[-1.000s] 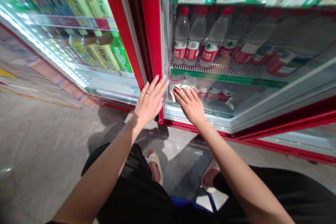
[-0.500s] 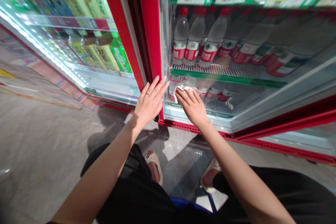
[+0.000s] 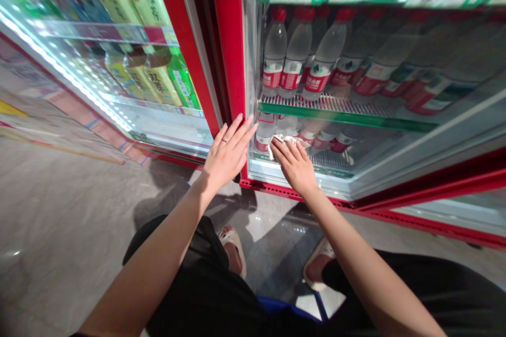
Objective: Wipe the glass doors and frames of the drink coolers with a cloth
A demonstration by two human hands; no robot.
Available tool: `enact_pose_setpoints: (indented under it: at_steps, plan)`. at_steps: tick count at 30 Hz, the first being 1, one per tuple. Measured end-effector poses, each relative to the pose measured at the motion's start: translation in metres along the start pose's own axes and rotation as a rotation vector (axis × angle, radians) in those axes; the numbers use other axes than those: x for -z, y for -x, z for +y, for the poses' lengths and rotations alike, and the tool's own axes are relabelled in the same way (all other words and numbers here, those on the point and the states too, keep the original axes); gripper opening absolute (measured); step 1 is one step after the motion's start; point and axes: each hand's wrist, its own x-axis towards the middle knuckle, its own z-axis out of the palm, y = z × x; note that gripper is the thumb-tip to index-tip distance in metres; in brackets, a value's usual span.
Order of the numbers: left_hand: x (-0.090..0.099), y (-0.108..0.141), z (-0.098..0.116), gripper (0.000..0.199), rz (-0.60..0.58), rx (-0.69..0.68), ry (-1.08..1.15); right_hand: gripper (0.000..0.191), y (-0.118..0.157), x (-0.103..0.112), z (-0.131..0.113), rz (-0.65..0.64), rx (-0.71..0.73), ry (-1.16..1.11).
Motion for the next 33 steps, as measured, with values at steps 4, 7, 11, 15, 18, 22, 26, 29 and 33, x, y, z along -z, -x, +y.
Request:
enact_pose_setpoints:
  at_steps: [4, 7, 11, 15, 18, 22, 26, 29, 33]
  plan:
    - [0.001, -0.001, 0.001, 0.081, 0.0, -0.009, -0.005, 0.073, -0.001, 0.0, 0.001, 0.023, 0.028, 0.003]
    - [0.001, -0.001, 0.001, 0.079, 0.001, -0.018, -0.011, 0.076, -0.003, 0.004, 0.004, 0.056, -0.002, 0.009]
    - [0.001, -0.001, 0.002, 0.078, -0.004, -0.022, 0.001, 0.08, -0.013, 0.012, 0.004, 0.072, -0.075, -0.003]
    - [0.0, -0.001, 0.002, 0.076, 0.002, -0.023, 0.004, 0.074, -0.017, 0.012, -0.001, 0.021, 0.03, -0.015]
    - [-0.001, -0.002, 0.002, 0.078, 0.009, -0.019, -0.001, 0.072, -0.011, 0.008, -0.001, -0.007, 0.093, 0.007]
    - [-0.001, -0.001, 0.0, 0.081, 0.017, -0.01, -0.004, 0.074, -0.007, 0.01, 0.005, 0.024, 0.035, 0.022]
    - [0.0, 0.0, -0.001, 0.078, 0.019, -0.004, -0.007, 0.079, -0.016, 0.017, 0.007, 0.084, -0.058, 0.024]
    - [0.001, 0.0, -0.001, 0.078, 0.018, -0.002, -0.006, 0.077, -0.022, 0.018, 0.003, 0.073, -0.045, 0.019]
    - [0.002, -0.001, 0.001, 0.08, 0.021, -0.005, -0.001, 0.071, -0.019, 0.013, -0.002, 0.017, 0.044, 0.006]
